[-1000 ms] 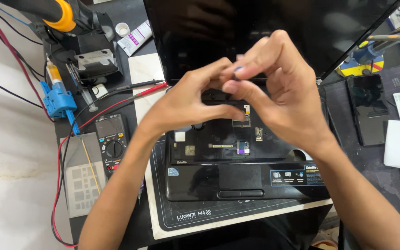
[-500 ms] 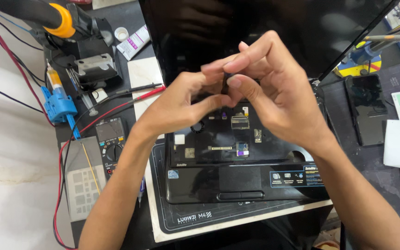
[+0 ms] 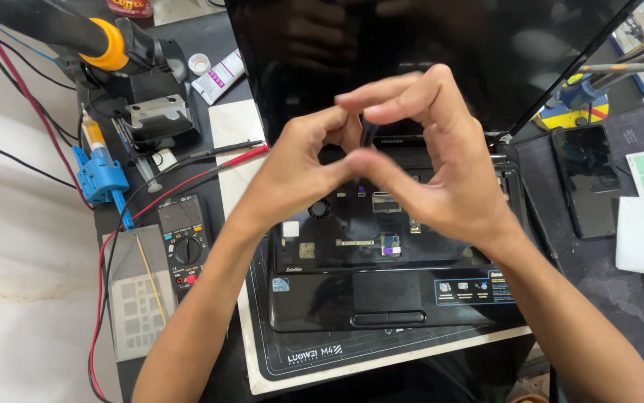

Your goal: The person disassembles a laptop, using a screwdriver to remove internal components including a small circuit board and ribbons, and then flips it over to work on the bottom casing.

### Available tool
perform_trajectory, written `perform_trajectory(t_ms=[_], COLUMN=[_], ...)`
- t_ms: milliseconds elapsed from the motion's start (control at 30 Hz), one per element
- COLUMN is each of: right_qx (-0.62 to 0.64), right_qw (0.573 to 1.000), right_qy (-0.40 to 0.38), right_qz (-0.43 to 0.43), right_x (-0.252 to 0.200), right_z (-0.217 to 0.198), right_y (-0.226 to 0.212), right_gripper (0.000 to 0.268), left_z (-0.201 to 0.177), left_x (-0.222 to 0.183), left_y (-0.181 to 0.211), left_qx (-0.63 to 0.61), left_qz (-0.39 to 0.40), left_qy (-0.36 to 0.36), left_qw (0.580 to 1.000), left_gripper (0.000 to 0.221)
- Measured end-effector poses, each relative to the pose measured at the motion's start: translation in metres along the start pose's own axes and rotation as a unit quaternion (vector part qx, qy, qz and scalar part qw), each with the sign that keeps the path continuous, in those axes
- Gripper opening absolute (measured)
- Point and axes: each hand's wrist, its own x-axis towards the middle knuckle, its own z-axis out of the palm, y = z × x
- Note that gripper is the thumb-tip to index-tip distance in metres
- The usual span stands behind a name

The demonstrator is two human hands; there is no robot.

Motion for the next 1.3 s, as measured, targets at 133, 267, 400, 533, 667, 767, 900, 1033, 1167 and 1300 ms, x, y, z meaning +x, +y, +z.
perform_trajectory(t_ms=[133,267,400,533,667,767,900,1033,1167,1300], right_qx=[-0.007,0.113,-0.076,0.003,0.017,-0.004,-0.056,-0.138,-0.184,-0.226], right_qw=[0.996,0.973,0.997,0.994,0.995,0.997,0.992,0.964,0.94,0.874], right_qy=[0.022,0.033,-0.01,0.012,-0.02,-0.015,0.012,-0.025,-0.064,-0.076], right_qz=[0.084,0.199,-0.002,0.107,0.093,0.07,0.111,0.225,0.28,0.424], right_x=[-0.002,-0.004,-0.006,-0.009,-0.01,-0.014,-0.03,-0.058,-0.082,-0.1], right_z=[0.001,-0.006,-0.003,-0.002,-0.011,-0.016,-0.038,-0.069,-0.084,-0.089], right_y=[0.0,-0.003,-0.001,0.002,-0.005,-0.012,-0.021,-0.025,-0.029,-0.033], right_gripper=[0.028,0.019,0.036,0.028,0.034,0.049,0.046,0.027,0.033,0.024], left_z=[0.002,-0.012,-0.01,-0.008,-0.009,-0.009,-0.01,0.005,0.031,0.064], left_x=[-0.001,-0.004,-0.002,-0.005,-0.005,-0.005,-0.004,-0.001,0.001,0.001], left_y=[-0.004,0.002,-0.002,-0.007,-0.004,0.001,0.007,0.012,0.013,0.012], left_qx=[-0.006,-0.013,0.113,0.07,0.074,0.061,-0.109,-0.19,-0.25,-0.265], left_qz=[-0.014,-0.108,0.015,-0.016,-0.005,-0.031,-0.038,-0.044,-0.063,-0.076], left_qy=[-0.03,-0.088,-0.042,-0.052,-0.065,-0.034,0.02,0.052,0.044,0.053], left_qw=[0.999,0.99,0.993,0.996,0.995,0.997,0.993,0.979,0.965,0.96], left_gripper=[0.033,0.02,0.021,0.035,0.019,0.015,0.019,0.015,0.01,0.009])
